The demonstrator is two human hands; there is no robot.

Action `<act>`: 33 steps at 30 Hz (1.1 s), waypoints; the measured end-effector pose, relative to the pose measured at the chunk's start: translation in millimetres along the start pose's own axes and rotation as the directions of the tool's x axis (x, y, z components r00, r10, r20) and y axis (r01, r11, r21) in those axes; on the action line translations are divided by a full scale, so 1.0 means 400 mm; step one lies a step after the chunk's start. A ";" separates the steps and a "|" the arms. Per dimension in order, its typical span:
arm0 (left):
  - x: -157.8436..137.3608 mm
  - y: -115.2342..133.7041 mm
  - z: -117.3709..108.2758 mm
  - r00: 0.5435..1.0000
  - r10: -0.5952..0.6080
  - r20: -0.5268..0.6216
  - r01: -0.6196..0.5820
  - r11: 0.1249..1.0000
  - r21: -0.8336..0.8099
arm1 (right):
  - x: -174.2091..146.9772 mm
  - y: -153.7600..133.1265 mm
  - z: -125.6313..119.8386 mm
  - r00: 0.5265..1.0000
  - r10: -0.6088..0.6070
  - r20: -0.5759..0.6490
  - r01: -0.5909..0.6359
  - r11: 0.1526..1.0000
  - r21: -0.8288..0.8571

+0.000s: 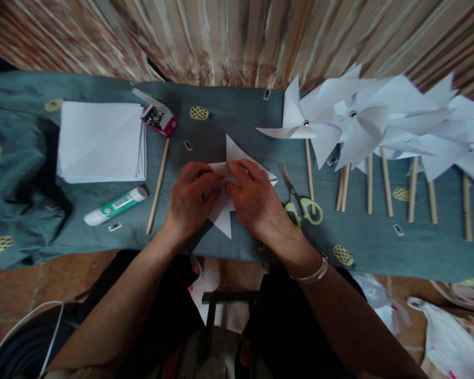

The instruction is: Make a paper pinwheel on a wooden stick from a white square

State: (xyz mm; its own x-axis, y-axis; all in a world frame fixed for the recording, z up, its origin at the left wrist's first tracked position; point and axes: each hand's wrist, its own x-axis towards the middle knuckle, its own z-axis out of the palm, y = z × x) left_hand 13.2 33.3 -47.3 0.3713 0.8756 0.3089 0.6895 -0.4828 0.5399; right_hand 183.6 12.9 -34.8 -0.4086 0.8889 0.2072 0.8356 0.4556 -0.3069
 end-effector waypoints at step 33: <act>0.007 0.005 -0.003 0.995 0.003 0.096 -0.015 0.992 0.125 | -0.034 -0.024 0.010 0.998 0.041 -0.049 -0.039 0.998 0.040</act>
State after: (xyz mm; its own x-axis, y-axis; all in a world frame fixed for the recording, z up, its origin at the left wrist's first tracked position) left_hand 14.9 34.7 -44.6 0.4316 0.8713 0.2337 0.7563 -0.4907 0.4327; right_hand 179.7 -3.4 -38.3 -0.3556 0.9034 0.2395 0.8357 0.4221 -0.3515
